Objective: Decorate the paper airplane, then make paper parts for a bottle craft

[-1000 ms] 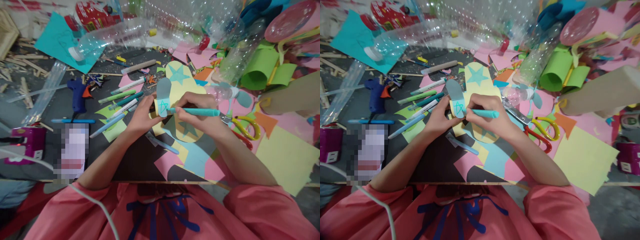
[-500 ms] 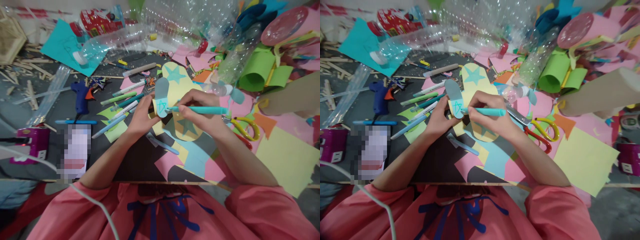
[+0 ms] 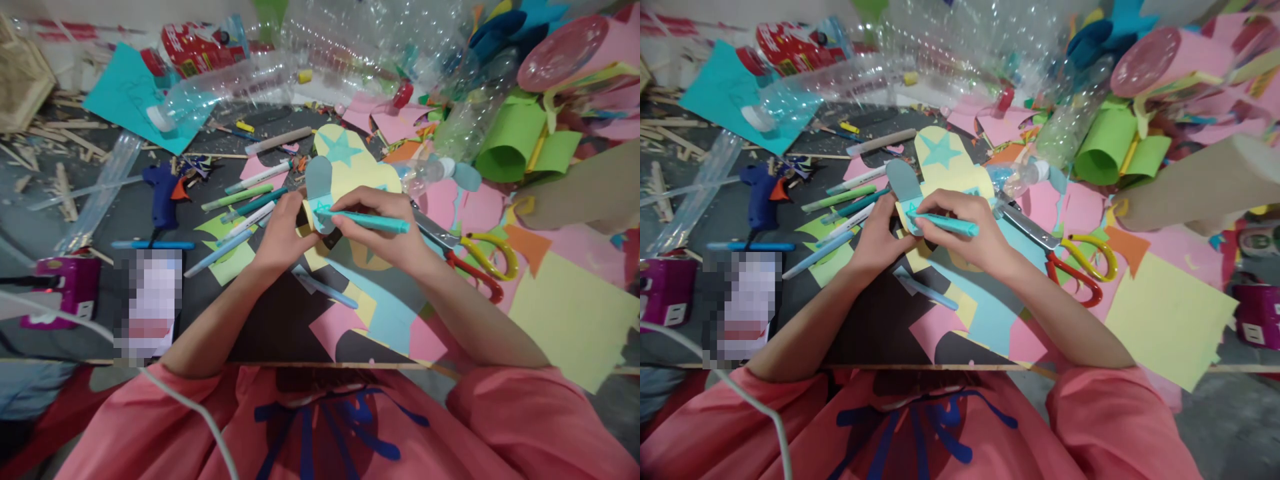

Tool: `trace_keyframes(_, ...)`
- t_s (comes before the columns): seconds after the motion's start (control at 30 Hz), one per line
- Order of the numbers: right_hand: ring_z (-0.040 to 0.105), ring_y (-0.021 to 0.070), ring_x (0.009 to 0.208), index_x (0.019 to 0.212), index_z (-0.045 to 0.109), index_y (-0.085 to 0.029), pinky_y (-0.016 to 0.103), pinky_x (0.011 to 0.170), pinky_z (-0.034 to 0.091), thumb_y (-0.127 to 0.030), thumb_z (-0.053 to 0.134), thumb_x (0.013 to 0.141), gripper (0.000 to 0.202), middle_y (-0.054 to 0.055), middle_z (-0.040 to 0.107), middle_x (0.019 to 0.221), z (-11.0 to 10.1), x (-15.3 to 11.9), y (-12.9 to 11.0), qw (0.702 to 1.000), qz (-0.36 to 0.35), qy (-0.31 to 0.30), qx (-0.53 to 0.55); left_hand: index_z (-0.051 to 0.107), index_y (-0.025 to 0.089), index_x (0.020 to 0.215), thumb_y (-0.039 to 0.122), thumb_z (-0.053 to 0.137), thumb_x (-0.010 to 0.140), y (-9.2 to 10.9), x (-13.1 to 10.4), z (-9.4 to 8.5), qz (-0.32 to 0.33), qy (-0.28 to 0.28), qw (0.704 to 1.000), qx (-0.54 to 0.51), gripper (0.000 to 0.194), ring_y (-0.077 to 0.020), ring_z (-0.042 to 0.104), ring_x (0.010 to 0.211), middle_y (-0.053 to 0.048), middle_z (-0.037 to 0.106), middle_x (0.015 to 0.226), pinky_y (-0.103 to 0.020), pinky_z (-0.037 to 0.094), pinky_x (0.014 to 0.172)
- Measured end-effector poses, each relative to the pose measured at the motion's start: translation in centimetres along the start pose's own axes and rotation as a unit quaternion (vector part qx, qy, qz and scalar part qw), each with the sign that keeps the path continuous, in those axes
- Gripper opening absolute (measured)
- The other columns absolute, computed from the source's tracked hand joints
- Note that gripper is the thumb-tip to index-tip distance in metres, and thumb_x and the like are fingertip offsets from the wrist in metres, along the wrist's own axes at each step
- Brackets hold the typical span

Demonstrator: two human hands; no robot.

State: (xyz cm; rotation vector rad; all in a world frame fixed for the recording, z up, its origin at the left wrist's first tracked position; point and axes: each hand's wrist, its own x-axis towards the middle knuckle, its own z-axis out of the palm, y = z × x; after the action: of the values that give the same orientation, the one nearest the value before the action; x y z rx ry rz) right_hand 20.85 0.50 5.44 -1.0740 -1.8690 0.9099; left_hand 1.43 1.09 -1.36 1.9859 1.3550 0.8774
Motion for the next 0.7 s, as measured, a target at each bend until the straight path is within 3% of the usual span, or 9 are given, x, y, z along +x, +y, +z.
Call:
trace_keyframes(0.47, 0.054, 0.0118, 0.057, 0.075, 0.064, -0.021, 0.026, 0.056, 0.044, -0.029, 0.062, 0.088, 0.016, 0.0, 0.066, 0.067, -0.26, 0.01, -0.25, 1.0, -0.01, -0.021, -0.021, 0.052, 0.021, 0.115, 0.038, 0.075, 0.076, -0.07, 0.2, 0.15, 0.01, 0.003, 1.0, 0.02, 0.048, -0.0283, 0.061, 0.106, -0.009, 0.06, 0.11, -0.038, 0.051, 0.089)
trace_keyframes(0.7, 0.056, 0.013, 0.062, 0.08, 0.067, -0.021, 0.027, 0.059, 0.044, -0.032, 0.062, 0.089, 0.015, 0.001, 0.067, 0.073, -0.12, -0.13, -0.13, 1.0, -0.01, -0.009, -0.021, 0.051, 0.022, 0.115, 0.035, 0.074, 0.076, 0.0, 0.21, 0.23, 0.012, 0.006, 1.0, 0.015, 0.047, -0.0284, 0.061, 0.107, -0.009, 0.061, 0.113, -0.04, 0.051, 0.09)
